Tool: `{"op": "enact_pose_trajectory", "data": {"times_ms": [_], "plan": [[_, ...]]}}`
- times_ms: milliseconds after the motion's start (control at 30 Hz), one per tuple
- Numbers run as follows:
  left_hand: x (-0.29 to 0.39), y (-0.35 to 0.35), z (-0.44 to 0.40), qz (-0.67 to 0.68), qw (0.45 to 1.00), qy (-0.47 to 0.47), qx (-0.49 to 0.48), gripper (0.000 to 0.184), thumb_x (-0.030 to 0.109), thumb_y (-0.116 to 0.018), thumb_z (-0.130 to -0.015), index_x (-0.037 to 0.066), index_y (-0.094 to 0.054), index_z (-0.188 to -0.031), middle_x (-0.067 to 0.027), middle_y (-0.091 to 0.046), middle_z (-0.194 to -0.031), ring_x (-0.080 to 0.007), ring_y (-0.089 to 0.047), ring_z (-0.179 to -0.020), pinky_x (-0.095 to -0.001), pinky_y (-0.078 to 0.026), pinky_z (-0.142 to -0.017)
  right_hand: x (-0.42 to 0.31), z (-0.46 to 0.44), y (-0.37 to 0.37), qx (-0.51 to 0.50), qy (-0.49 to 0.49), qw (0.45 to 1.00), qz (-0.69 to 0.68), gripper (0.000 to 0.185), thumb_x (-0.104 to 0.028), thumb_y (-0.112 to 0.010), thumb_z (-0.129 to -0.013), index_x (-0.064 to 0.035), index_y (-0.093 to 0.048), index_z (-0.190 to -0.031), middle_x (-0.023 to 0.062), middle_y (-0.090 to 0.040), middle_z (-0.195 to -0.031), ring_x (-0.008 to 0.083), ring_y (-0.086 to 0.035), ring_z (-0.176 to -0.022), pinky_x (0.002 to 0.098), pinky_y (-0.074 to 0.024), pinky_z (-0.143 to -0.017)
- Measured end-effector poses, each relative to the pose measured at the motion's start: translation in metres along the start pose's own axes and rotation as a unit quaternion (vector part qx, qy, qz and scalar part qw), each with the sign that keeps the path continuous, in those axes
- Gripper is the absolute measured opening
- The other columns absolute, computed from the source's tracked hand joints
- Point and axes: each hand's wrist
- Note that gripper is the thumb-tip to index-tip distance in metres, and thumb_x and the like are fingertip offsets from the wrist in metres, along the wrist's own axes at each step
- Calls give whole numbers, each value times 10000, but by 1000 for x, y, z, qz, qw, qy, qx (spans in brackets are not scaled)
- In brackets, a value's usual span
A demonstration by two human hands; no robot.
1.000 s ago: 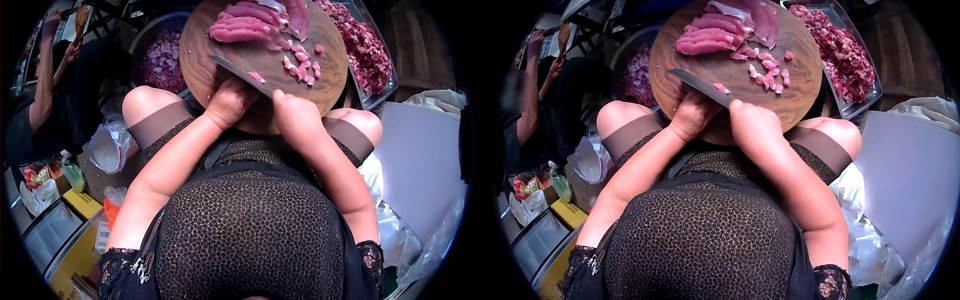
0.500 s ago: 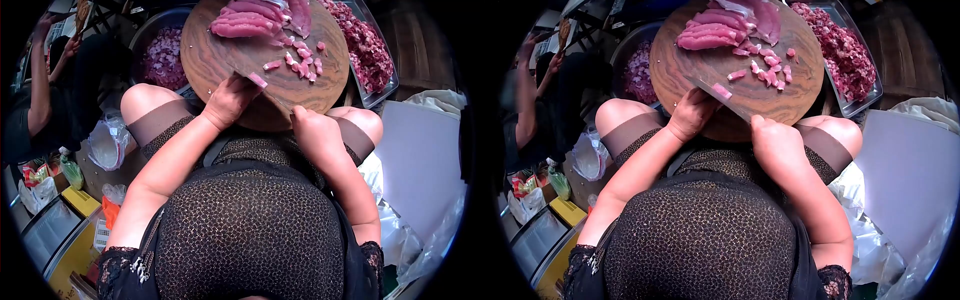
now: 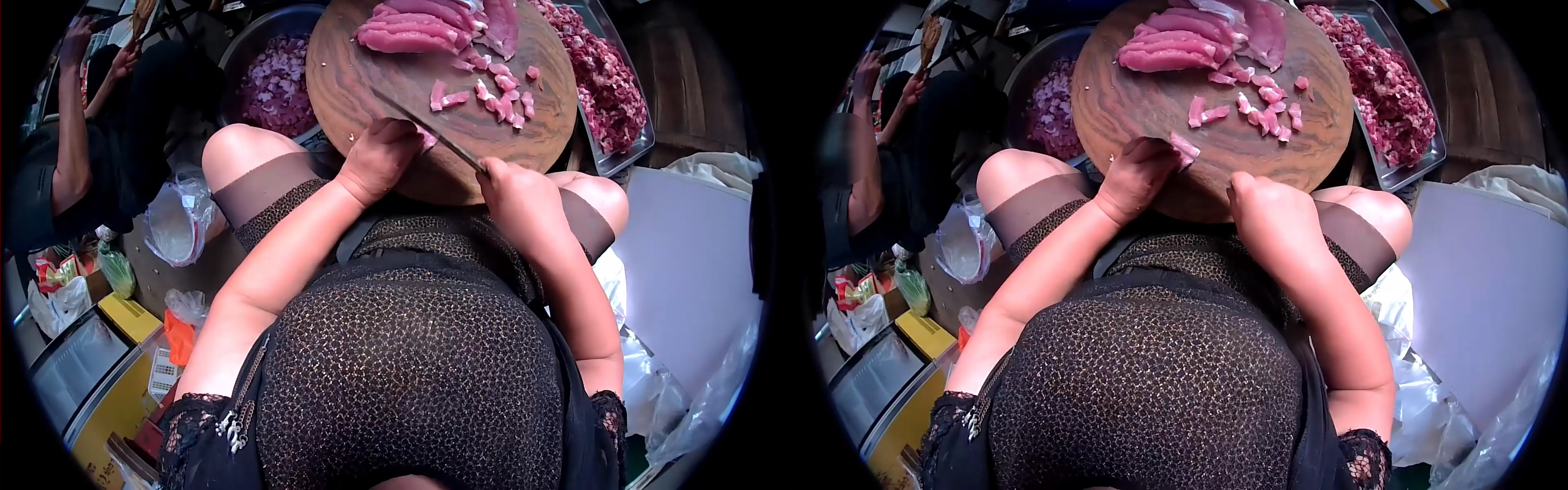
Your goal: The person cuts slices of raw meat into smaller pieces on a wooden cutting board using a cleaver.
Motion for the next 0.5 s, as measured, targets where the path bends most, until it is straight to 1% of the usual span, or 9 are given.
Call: {"op": "enact_pose_trajectory", "data": {"times_ms": [33,133,200,300,333,367,400,467,500], "plan": [[1,-2,-2,4,1000,-10,21,176,58,-709,-790,85,-725,-963,-78,-670,-1008,-291,-644,-938,-383,-538,-825,-1,2,2,-56,-39,998,-4,170,-178,-551,-950,-15,-584,-918,223,-650,-789,408,-653,-767,501,-517,-679],[0,-5,-2,16,999,-21,33,180,86,-698,-802,103,-724,-979,-74,-670,-993,-292,-635,-934,-385,-532,-837,-1,-4,1,-85,-28,996,-3,159,-150,-545,-935,0,-571,-890,229,-650,-782,414,-654,-770,498,-521,-673],[-2,-6,-3,17,999,-24,28,185,111,-688,-817,116,-721,-998,-72,-668,-981,-292,-627,-929,-386,-526,-849,-6,-19,-8,-63,-8,998,-19,166,-149,-548,-921,9,-563,-874,232,-654,-785,423,-655,-782,497,-527,-676],[-2,-1,-6,13,999,-26,21,173,120,-679,-829,93,-723,-994,-85,-671,-997,-308,-626,-936,-392,-519,-860,-7,-51,-25,-29,-5,999,-12,206,-207,-555,-937,-8,-571,-887,222,-661,-791,427,-652,-800,513,-520,-694],[-1,2,-3,28,1000,-1,-10,157,110,-673,-836,73,-722,-981,-95,-674,-1010,-302,-635,-940,-388,-522,-854,-6,-56,-29,-11,-1,1000,-21,219,-227,-556,-944,-15,-575,-893,217,-664,-797,423,-653,-806,517,-519,-701],[0,4,-1,43,998,24,-39,144,100,-667,-843,53,-721,-967,-105,-676,-1022,-296,-645,-945,-383,-525,-849,-3,-56,-32,42,4,998,-43,232,-256,-562,-953,-28,-595,-930,211,-670,-808,417,-653,-814,522,-515,-707],[-1,9,-1,40,998,24,-34,144,100,-667,-843,53,-721,-967,-105,-676,-1022,-296,-645,-945,-383,-525,-849,-3,-54,-27,43,10,998,-40,232,-256,-562,-953,-28,-595,-930,211,-670,-808,417,-653,-814,522,-515,-707],[-2,23,1,15,987,152,45,148,113,-672,-842,49,-718,-967,-113,-673,-990,-298,-647,-920,-377,-525,-835,-4,-42,-13,47,-23,998,-31,209,-229,-517,-962,-34,-583,-924,199,-678,-802,393,-668,-783,513,-529,-683],[-2,31,1,-15,991,124,55,144,109,-684,-829,54,-716,-959,-116,-667,-954,-298,-645,-892,-382,-531,-809,-1,-31,-11,51,-14,998,-43,219,-234,-513,-968,-38,-585,-902,200,-672,-789,401,-664,-770,519,-524,-676]]}}
Point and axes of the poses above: each hand's wrist, its own z-axis away from the middle knuckle, its own y-axis out of the back of the hand, x = y × z
